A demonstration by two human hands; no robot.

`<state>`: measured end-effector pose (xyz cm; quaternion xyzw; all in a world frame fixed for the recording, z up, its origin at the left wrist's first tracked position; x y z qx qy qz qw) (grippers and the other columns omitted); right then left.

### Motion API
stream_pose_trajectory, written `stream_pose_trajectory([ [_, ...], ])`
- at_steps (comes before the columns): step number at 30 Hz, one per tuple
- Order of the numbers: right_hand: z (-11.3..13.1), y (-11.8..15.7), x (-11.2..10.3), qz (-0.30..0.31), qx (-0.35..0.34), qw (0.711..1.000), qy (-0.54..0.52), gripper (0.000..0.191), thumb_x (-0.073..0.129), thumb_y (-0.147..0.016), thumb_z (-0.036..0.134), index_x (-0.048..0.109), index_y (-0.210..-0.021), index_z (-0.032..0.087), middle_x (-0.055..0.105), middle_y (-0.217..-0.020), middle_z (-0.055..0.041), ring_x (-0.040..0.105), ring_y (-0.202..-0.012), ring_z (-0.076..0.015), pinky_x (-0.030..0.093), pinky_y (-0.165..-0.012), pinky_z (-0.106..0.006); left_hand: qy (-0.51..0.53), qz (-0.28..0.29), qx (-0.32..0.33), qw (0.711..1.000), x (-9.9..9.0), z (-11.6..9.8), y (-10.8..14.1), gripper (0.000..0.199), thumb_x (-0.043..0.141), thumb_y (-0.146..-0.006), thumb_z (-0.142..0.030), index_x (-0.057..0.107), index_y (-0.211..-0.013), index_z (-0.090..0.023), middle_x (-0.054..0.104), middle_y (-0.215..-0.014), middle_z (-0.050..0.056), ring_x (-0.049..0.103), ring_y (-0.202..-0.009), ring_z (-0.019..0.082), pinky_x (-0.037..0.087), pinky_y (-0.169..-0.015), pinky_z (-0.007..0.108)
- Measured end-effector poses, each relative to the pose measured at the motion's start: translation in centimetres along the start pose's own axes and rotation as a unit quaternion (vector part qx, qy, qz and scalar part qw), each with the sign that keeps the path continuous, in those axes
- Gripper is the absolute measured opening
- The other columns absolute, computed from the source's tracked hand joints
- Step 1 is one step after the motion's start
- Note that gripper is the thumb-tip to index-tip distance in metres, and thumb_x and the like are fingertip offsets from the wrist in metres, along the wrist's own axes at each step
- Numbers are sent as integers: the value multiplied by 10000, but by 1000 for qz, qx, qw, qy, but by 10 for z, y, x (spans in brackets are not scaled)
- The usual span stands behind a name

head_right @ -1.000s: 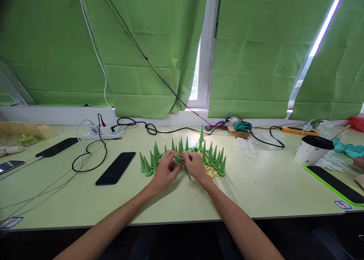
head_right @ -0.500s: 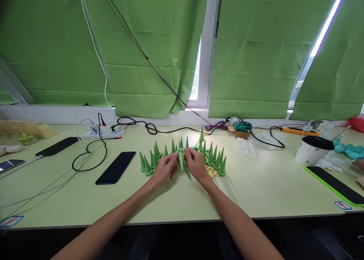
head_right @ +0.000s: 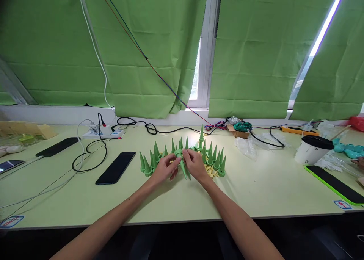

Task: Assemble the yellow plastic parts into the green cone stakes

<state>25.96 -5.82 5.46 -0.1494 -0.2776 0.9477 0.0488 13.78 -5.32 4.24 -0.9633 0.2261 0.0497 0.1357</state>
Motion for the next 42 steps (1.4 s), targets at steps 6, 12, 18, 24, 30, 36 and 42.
stream_pose_trajectory([
  [6,-1,-1,0,1,-2,1000,14,461,398,-948,490,362,-584,210,354,-502,36,328,-495,-116,273,-491,-264,-44,2,18,999,1,-6,3,320,591,-835,-500,503,-817,-193,433,-433,-72,370,-350,82,257,-406,221],
  [12,-8,-2,2,5,12,1000,8,478,398,-943,486,339,-555,212,331,-476,37,317,-474,-113,257,-472,-263,-79,-31,28,996,-4,-3,3,309,630,-818,-446,552,-977,-192,368,-478,-83,352,-415,83,260,-437,216],
  [18,-9,-2,2,9,20,1000,-2,496,423,-922,463,323,-506,212,315,-436,41,296,-457,-104,236,-461,-260,-144,-53,109,982,-3,-15,5,225,605,-834,-348,585,-991,-188,522,-723,-19,425,-519,72,318,-471,198],
  [24,-8,-2,3,14,22,1000,-10,492,438,-918,431,320,-495,209,308,-424,44,290,-449,-97,227,-460,-261,-211,-64,174,960,-2,-21,9,153,545,-845,-223,593,-989,-198,515,-896,9,445,-562,55,349,-489,189],
  [30,-8,-2,2,1,15,1000,-10,491,432,-930,453,338,-517,204,326,-448,42,303,-459,-97,239,-468,-256,-187,-80,124,971,-5,-16,6,190,553,-812,-203,521,-999,-198,545,-946,9,451,-543,49,355,-490,192],
  [36,-4,-1,-3,-30,5,999,-17,492,439,-923,508,351,-545,206,332,-469,41,312,-464,-99,249,-464,-254,-94,-67,69,991,-6,-9,3,170,544,-860,-340,457,-861,-193,527,-816,-22,416,-479,41,313,-445,187],
  [42,-4,0,-2,-17,3,1000,-25,487,434,-923,537,380,-571,206,356,-474,38,340,-471,-105,273,-464,-255,11,23,-33,999,5,10,-2,478,328,-932,-580,475,-713,-181,466,-448,-27,419,-346,99,312,-368,221],
])
Point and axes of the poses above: each hand's wrist, its own y-axis away from the middle knuckle, its own x-axis out of the palm, z = x × y, the point moved 7 cm from there along -y, towards the middle knuckle
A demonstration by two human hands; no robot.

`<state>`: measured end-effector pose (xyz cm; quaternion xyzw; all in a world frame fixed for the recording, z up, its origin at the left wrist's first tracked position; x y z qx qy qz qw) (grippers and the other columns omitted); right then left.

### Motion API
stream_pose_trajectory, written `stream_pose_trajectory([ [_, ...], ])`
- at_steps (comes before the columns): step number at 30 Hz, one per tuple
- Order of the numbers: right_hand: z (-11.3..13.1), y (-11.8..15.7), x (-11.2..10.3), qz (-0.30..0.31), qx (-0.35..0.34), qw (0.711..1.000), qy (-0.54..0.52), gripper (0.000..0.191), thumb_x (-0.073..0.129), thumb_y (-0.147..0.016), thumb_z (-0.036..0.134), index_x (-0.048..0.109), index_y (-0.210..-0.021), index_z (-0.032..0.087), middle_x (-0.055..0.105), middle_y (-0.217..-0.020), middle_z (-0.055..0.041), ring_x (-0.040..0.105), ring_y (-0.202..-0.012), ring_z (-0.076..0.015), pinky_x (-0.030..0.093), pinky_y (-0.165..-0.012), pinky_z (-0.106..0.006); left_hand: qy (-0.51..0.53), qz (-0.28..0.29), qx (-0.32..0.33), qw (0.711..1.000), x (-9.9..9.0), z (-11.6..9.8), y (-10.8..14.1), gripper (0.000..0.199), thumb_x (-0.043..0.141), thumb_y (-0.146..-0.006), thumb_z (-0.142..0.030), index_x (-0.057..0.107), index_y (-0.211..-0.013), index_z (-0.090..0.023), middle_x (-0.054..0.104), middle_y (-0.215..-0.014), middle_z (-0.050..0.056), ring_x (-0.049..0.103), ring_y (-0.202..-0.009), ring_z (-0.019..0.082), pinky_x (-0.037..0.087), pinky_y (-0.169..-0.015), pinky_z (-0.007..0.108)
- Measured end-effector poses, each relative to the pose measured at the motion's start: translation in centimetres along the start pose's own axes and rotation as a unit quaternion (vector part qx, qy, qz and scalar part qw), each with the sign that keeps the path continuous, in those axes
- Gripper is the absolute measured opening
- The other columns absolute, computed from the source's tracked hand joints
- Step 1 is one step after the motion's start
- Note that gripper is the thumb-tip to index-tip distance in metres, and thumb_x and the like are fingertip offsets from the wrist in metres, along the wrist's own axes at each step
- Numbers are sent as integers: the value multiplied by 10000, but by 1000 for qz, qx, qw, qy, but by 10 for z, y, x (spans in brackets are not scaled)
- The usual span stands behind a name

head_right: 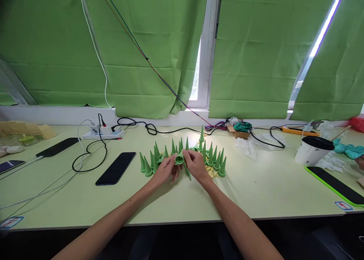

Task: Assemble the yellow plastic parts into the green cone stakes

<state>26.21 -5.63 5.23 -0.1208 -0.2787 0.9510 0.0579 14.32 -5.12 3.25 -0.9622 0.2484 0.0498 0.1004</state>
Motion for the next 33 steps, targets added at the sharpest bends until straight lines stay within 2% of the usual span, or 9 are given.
stream_pose_trajectory([
  [4,-2,1,4,26,-4,1000,-13,467,444,-936,503,382,-584,202,362,-483,43,343,-476,-101,284,-475,-250,68,21,-51,996,3,6,-1,542,350,-899,-641,504,-687,-166,509,-455,7,462,-350,116,342,-352,230],
  [10,0,1,6,39,-12,999,-10,459,446,-949,469,390,-579,202,387,-488,40,365,-483,-104,300,-489,-251,117,26,-66,991,3,5,-1,508,447,-859,-649,501,-724,-162,544,-506,17,486,-366,117,363,-342,227],
  [17,1,1,6,44,-13,999,3,453,432,-952,463,395,-582,204,377,-481,43,343,-482,-107,284,-492,-255,103,25,-45,993,2,7,-2,477,462,-866,-629,516,-793,-160,554,-532,10,495,-378,109,353,-335,212],
  [22,4,0,5,28,-22,999,24,460,436,-943,462,357,-570,205,334,-485,49,309,-484,-102,259,-495,-259,65,30,-36,997,1,3,0,434,472,-873,-612,482,-807,-183,513,-469,-29,478,-368,101,342,-349,195],
  [27,6,0,3,17,-19,999,44,468,430,-934,480,312,-571,209,285,-497,54,290,-485,-101,247,-496,-261,32,19,5,999,-1,-5,2,425,500,-868,-592,403,-739,-199,463,-461,-60,470,-375,93,310,-363,191],
  [33,5,-1,3,18,-14,998,62,478,414,-931,487,318,-555,209,284,-491,48,288,-488,-105,244,-494,-263,-41,11,55,998,-2,-15,4,397,487,-872,-578,426,-766,-200,441,-438,-68,413,-341,90,293,-387,218],
])
Point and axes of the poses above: each hand's wrist, its own y-axis away from the middle knuckle, its own x-axis out of the palm, z = x × y, the point moved 7 cm from there along -y, towards the middle knuckle
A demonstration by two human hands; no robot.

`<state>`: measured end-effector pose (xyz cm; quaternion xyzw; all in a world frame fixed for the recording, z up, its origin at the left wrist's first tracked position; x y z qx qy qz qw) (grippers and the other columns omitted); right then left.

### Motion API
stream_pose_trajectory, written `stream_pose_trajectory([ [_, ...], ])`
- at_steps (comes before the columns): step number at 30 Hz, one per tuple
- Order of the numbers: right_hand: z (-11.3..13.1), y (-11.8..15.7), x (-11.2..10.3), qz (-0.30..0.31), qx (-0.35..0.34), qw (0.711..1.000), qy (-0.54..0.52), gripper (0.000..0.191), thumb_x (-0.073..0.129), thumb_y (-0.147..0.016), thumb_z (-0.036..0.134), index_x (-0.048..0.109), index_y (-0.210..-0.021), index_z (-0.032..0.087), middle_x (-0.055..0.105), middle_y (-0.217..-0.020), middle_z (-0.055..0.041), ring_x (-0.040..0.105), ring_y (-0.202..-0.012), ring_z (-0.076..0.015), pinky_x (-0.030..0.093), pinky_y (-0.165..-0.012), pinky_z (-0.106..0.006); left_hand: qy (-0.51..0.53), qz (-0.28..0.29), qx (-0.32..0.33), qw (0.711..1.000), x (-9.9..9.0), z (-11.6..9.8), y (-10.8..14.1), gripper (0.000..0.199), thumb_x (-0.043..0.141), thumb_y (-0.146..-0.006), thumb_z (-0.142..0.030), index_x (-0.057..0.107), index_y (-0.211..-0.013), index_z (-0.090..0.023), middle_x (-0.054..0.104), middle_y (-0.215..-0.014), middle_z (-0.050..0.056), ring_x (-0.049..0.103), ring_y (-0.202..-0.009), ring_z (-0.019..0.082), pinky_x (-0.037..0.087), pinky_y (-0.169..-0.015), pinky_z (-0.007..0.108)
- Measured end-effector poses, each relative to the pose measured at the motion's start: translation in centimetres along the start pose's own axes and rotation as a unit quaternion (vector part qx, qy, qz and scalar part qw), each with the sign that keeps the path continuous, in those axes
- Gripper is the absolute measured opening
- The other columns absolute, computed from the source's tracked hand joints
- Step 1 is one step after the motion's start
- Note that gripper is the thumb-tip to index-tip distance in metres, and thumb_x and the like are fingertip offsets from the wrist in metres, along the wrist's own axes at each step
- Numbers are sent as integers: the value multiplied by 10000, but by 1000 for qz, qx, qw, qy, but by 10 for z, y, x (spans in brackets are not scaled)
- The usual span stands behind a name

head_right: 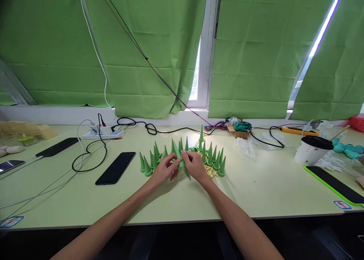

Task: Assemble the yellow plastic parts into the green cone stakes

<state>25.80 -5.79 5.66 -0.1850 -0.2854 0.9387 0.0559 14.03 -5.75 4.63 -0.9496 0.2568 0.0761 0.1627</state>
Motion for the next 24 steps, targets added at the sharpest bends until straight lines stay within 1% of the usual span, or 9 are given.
stream_pose_trajectory([
  [4,0,0,0,-3,1,1000,0,469,425,-927,454,304,-546,209,285,-482,48,287,-491,-106,244,-496,-261,-36,-25,5,999,-2,-1,2,322,511,-877,-514,436,-813,-207,446,-483,-66,410,-386,93,296,-416,220],
  [7,-1,0,0,1,5,1000,-3,472,425,-927,450,307,-537,210,294,-461,49,292,-483,-106,247,-493,-260,-63,-50,19,997,-4,-4,3,280,546,-863,-465,450,-835,-204,446,-589,-53,428,-448,88,313,-443,218],
  [10,-1,0,0,2,8,1000,-2,477,423,-924,448,301,-527,212,298,-446,49,289,-475,-104,245,-489,-260,-114,-78,59,989,-5,-10,4,251,555,-861,-426,469,-831,-192,465,-755,-16,429,-528,79,320,-470,213],
  [13,-2,0,0,-2,15,1000,2,481,420,-917,446,295,-515,215,299,-434,49,282,-467,-102,242,-481,-262,-154,-88,100,979,-5,-15,6,216,531,-883,-394,503,-830,-185,466,-870,13,419,-582,80,327,-490,210],
  [16,-4,0,0,-2,21,1000,2,481,420,-912,442,313,-502,215,311,-428,45,290,-464,-104,245,-477,-263,-182,-89,130,971,-4,-17,8,174,502,-906,-351,550,-866,-188,475,-933,30,417,-581,78,346,-509,219],
  [19,-5,-1,0,-2,26,1000,-2,479,417,-913,434,312,-500,216,315,-426,44,296,-459,-104,245,-474,-263,-215,-95,150,960,-4,-18,9,161,482,-924,-322,588,-962,-208,489,-1009,46,421,-562,70,369,-531,232],
  [21,-6,-1,0,-1,29,1000,-5,476,416,-913,433,310,-504,216,312,-425,46,295,-456,-102,243,-470,-261,-230,-100,152,956,-5,-17,10,180,476,-929,-324,600,-1011,-222,494,-1044,52,423,-550,66,382,-544,238],
  [24,-7,-1,0,-4,32,999,-8,474,417,-913,436,314,-506,215,314,-427,47,298,-455,-101,243,-468,-259,-236,-105,148,955,-5,-17,10,196,473,-932,-334,611,-1027,-231,498,-1061,54,415,-532,59,391,-559,244],
])
Point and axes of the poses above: each hand's wrist, its own y-axis away from the middle knuckle, its own x-axis out of the palm, z = x × y, the point moved 7 cm from there along -y, towards the middle knuckle
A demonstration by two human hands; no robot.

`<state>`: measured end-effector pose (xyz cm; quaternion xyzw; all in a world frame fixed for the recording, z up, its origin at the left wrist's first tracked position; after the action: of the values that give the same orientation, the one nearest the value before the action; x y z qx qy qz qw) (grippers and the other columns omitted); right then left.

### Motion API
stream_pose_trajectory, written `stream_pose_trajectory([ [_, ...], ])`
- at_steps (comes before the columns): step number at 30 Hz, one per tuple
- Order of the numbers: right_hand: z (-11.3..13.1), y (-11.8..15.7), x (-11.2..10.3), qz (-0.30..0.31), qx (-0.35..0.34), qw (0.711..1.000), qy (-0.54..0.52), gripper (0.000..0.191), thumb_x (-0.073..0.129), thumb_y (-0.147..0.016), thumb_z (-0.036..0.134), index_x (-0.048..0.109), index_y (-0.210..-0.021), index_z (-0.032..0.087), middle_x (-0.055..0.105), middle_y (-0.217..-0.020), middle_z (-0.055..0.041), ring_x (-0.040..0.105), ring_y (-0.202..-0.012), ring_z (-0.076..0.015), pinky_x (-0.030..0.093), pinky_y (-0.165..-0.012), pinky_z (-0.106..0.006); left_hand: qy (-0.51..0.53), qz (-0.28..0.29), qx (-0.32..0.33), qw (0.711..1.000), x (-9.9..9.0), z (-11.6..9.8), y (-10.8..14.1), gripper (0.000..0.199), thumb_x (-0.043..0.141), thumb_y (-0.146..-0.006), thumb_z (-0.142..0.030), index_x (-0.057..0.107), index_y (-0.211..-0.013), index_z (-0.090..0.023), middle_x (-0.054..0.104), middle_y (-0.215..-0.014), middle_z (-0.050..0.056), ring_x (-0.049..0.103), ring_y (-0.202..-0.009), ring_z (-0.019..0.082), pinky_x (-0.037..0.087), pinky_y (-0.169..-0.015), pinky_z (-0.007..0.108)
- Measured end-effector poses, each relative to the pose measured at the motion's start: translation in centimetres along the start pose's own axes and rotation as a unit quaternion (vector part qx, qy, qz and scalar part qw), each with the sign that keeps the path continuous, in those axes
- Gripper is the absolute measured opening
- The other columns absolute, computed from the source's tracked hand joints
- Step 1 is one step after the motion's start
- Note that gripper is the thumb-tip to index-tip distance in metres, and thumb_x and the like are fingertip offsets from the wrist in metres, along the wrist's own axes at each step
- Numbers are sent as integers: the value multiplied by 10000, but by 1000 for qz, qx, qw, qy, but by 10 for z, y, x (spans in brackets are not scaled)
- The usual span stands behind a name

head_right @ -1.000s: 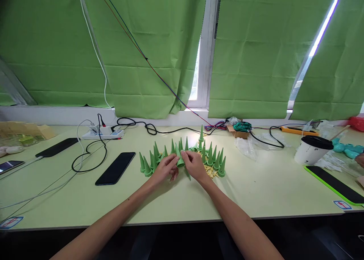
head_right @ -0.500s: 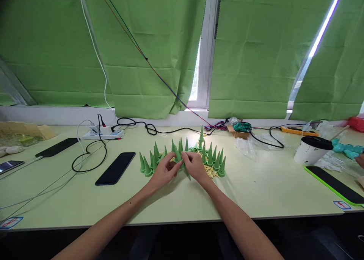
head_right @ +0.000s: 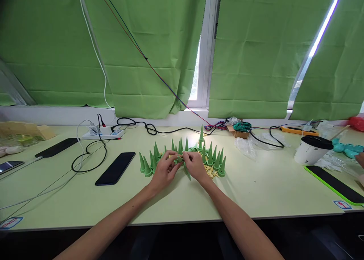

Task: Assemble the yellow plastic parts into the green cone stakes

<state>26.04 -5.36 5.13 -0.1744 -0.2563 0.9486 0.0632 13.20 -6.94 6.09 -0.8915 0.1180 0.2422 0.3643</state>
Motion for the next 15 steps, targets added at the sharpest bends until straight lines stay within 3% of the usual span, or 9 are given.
stream_pose_trajectory([
  [5,-2,0,-4,-30,7,1000,-5,482,416,-920,453,334,-509,214,340,-434,42,311,-452,-104,249,-469,-261,23,-25,-25,999,-4,-1,-2,194,527,-904,-350,564,-1042,-219,534,-1036,49,458,-555,72,388,-548,239],
  [8,-4,-1,-9,-58,13,998,-6,489,418,-926,463,333,-513,215,344,-428,40,314,-446,-109,252,-470,-266,49,-31,-75,995,-6,5,-3,224,556,-882,-407,540,-951,-195,577,-911,26,461,-522,72,370,-513,233],
  [12,-3,-1,-14,-77,9,997,6,504,422,-930,488,331,-516,215,346,-425,39,317,-449,-113,256,-477,-271,159,35,-160,974,6,18,-4,408,458,-897,-552,539,-779,-170,559,-687,-5,469,-437,76,370,-444,229],
  [15,4,0,-12,-63,-17,997,27,504,414,-934,494,343,-524,209,362,-451,35,323,-467,-113,262,-495,-273,274,111,-239,925,23,26,-1,553,424,-858,-667,568,-752,-144,600,-733,40,514,-414,92,387,-377,236],
])
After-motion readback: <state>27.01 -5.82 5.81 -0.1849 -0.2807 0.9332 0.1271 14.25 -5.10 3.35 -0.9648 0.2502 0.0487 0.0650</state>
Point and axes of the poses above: each hand's wrist, its own y-axis away from the middle knuckle, its own x-axis out of the palm, z = x × y, the point moved 7 cm from there along -y, towards the middle knuckle
